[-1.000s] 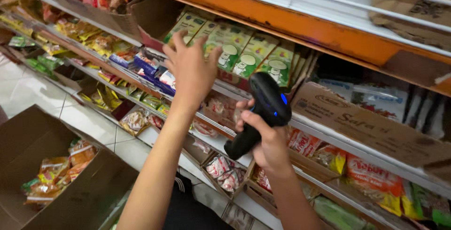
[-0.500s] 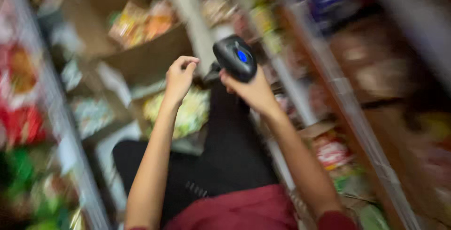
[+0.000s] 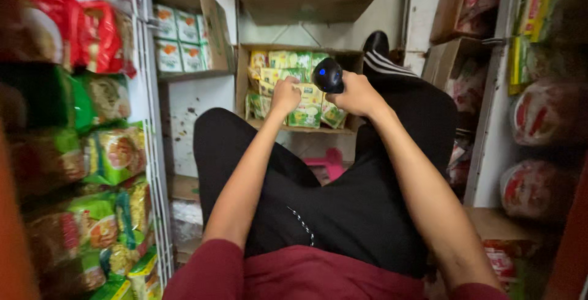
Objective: The person uses a handheld scanner to scan the barcodes of various seasoning packets in a box and then places them onto a retail shelf.
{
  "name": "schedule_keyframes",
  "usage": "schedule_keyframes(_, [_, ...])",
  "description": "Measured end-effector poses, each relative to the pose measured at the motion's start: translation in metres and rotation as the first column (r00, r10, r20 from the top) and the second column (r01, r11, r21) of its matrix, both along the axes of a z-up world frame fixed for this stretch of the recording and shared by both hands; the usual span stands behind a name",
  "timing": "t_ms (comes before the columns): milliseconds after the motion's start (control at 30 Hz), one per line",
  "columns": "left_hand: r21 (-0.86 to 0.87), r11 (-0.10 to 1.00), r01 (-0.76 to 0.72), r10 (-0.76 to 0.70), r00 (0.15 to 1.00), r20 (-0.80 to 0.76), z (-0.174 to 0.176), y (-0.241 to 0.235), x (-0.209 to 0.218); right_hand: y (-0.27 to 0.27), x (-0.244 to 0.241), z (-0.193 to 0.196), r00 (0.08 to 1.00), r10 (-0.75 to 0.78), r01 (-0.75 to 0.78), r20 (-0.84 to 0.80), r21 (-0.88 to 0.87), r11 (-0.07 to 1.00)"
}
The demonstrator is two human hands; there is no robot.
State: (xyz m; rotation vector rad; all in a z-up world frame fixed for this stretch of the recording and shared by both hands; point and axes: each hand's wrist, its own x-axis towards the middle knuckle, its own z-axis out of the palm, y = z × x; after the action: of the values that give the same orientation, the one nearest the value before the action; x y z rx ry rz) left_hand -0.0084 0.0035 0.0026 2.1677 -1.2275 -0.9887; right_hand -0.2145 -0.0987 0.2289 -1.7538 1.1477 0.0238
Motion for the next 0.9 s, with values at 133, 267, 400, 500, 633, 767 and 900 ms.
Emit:
schedule_keyframes(133, [0.199,0.976,0.09,-0.106,0.992,0.074,0.043,0.002,-0.018,-0.005,0.015,0.002,0.977,0.164,-0.169,-0.134,-0.032,0.985])
schedule_keyframes(267, [0.195,0.965,0.173,-0.199,0.972,0.124,0.061,-0.001,-0.022,-0.009,0.023,0.003,0.891,0.286,-0.278,-0.354,0.074,0.958])
schedule_keyframes(400, [0.101,0.979,0.178,-0.193,0.965,0.175,0.058,0.008,-0.019,-0.012,0.03,0.005,0.869,0.324,-0.309,-0.373,0.102,0.946])
schedule_keyframes(500, [0.052,0.987,0.152,-0.159,0.975,0.156,0.049,0.007,-0.016,-0.014,0.037,0.008,0.888,0.308,-0.304,-0.341,0.066,0.95])
schedule_keyframes(633, [0.103,0.972,0.213,-0.232,0.942,0.242,0.036,0.015,-0.016,-0.015,0.038,0.01,0.898,0.294,-0.266,-0.326,0.129,0.955])
schedule_keyframes(767, [0.035,0.998,0.046,-0.051,0.984,0.171,0.022,0.015,-0.024,-0.015,0.041,0.004,0.881,0.316,-0.298,-0.352,0.107,0.949])
schedule_keyframes(900, [-0.058,0.995,-0.079,0.081,0.996,0.031,-0.013,0.024,-0.032,-0.013,0.03,-0.004,0.891,0.285,-0.266,-0.353,0.103,0.958])
